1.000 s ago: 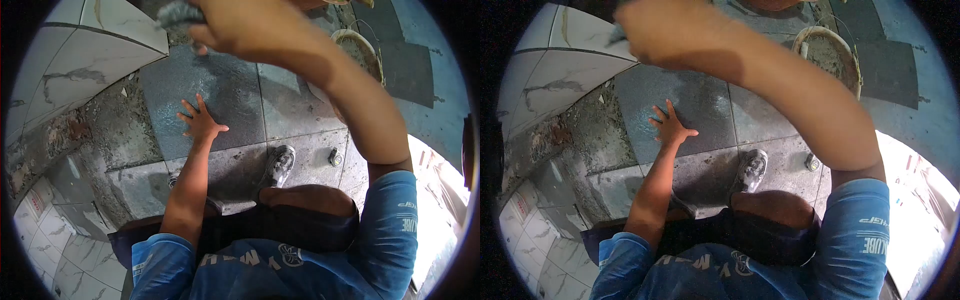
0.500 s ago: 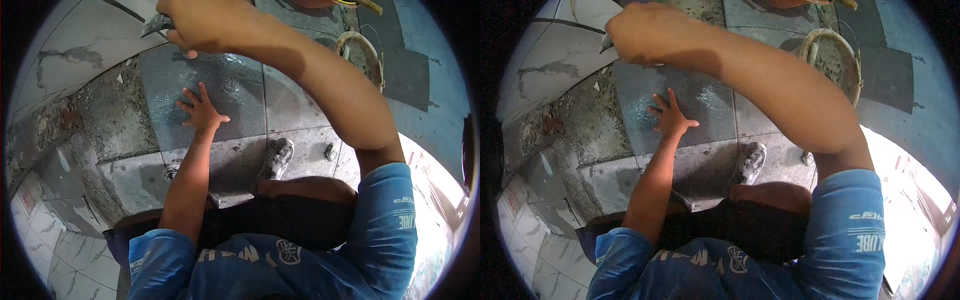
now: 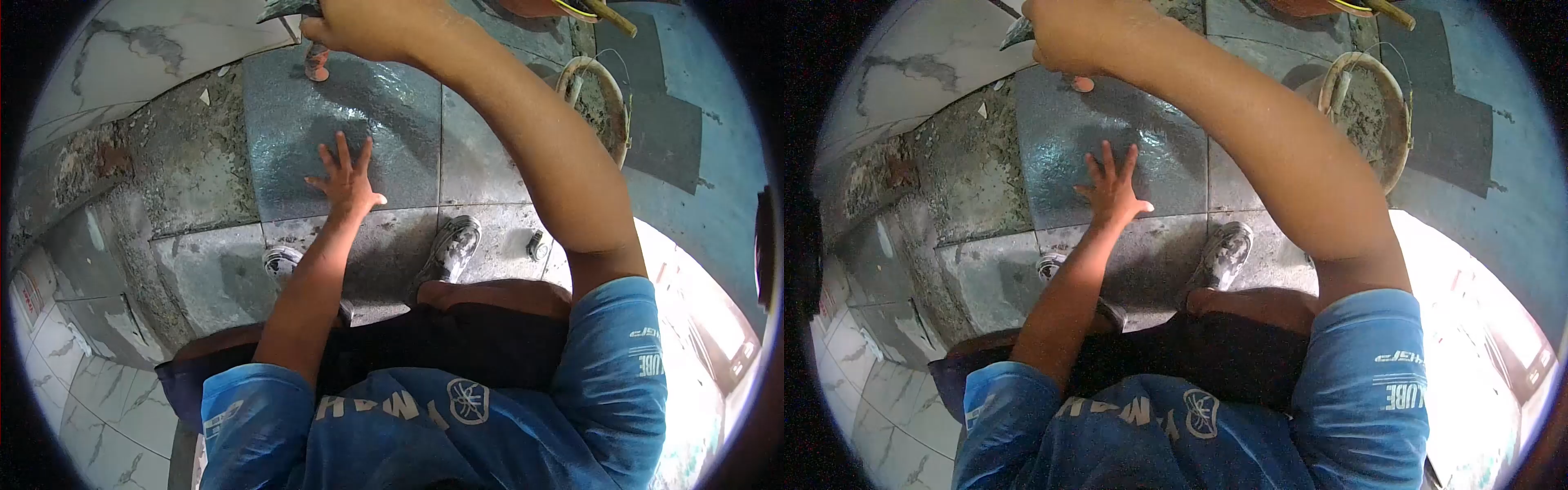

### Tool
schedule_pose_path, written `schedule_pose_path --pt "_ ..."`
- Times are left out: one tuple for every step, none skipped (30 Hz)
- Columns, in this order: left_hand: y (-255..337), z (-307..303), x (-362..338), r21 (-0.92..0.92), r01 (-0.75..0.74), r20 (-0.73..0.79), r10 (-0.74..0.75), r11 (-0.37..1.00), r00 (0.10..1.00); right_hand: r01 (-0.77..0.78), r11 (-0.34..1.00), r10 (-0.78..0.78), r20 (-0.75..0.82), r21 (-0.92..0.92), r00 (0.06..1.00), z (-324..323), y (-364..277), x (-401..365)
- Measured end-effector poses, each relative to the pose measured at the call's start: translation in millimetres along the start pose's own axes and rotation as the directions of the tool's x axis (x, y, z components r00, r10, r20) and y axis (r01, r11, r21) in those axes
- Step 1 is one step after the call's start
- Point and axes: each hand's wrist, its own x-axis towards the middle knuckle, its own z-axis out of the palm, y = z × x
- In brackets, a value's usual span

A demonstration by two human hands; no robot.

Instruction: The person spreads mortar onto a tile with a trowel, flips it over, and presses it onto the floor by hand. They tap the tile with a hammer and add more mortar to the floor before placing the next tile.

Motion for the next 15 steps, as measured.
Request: schedule_pose_path --pt "-0.8 3.4 -1.7 0.003 0.003 0.005 -0.003 1.0 1.0 0.013 1.0 -0.012 -0.028 0.011 1.0 2.1 1.2 -3.3" --pt "-1.6 5.0 -3.2 -0.004 -0.001 0.018 0.001 1.0 1.0 0.012 1.0 -0.012 -0.026 0.018 1.0 0.9 -0.9 -6.5" --pt "-3.9 5.9 -5.0 -0.011 -0.002 0.028 0.002 1.0 1.0 -0.006 0.999 0.004 -0.033 -0.037 0.999 -2.1 -3.1 -8.5" --pt "-4.3 6.7 -6.4 -0.01 -0.002 0.02 0.003 1.0 1.0 -0.019 0.996 0.016 -0.043 -0.092 0.999 -6.4 -6.2 -8.7" --pt "-4.6 6.3 -3.5 -0.009 0.016 0.012 -0.016 1.0 1.0 0.01 0.993 -0.02 -0.08 -0.12 0.997 -12.7 -8.1 -8.0" --pt "-5.5 7.2 -1.6 -0.022 0.007 0.008 -0.007 1.0 1.0 0.042 0.989 -0.058 -0.111 -0.142 0.992 -23.3 -11.7 -9.9" --pt "-6.2 10.1 -4.4 -0.035 -0.001 0.013 0.001 0.999 1.0 -0.032 0.999 0.031 0.032 0.023 0.999 -62.2 -37.4 -23.0" --pt "-5.9 11.6 -5.2 -0.04 -0.001 -0.005 0.001 0.999 1.0 -0.073 0.994 0.066 0.078 0.084 0.995 -79.6 -48.7 -26.3" --pt "-5.7 9.2 -7.4 -0.036 0.018 -0.012 -0.019 0.999 1.0 -0.054 0.994 0.047 0.076 0.095 0.996 -74.5 -45.7 -28.2" --pt "-5.3 6.1 -9.3 -0.043 0.0 0.021 0.0 0.999 1.0 0.009 1.0 -0.009 0.003 -0.017 1.0 -61.6 -40.9 -32.0" --pt "-6.2 2.8 -7.8 -0.051 -0.013 0.051 0.016 0.999 0.999 0.067 0.989 -0.076 -0.068 -0.131 0.995 -49.2 -35.4 -33.2" --pt "-6.4 2.3 -8.1 -0.053 -0.016 0.048 0.018 0.998 0.999 0.089 0.989 -0.098 -0.069 -0.117 0.993 -38.1 -27.4 -32.5" --pt "-6.1 2.9 -7.9 -0.054 -0.014 0.054 0.017 0.998 0.998 0.0 0.997 0.001 0.013 -0.075 1.0 -25.7 -17.7 -30.1" --pt "-6.9 3.1 -6.4 -0.057 -0.016 0.053 0.019 0.998 0.998 -0.085 0.995 0.088 0.095 -0.044 0.992 -17.4 -10.1 -26.0" --pt "-6.8 3.9 -8.2 -0.062 -0.02 0.06 0.023 0.998 0.998 -0.064 0.998 0.066 0.099 -0.025 0.993 -12.9 -3.5 -28.0"
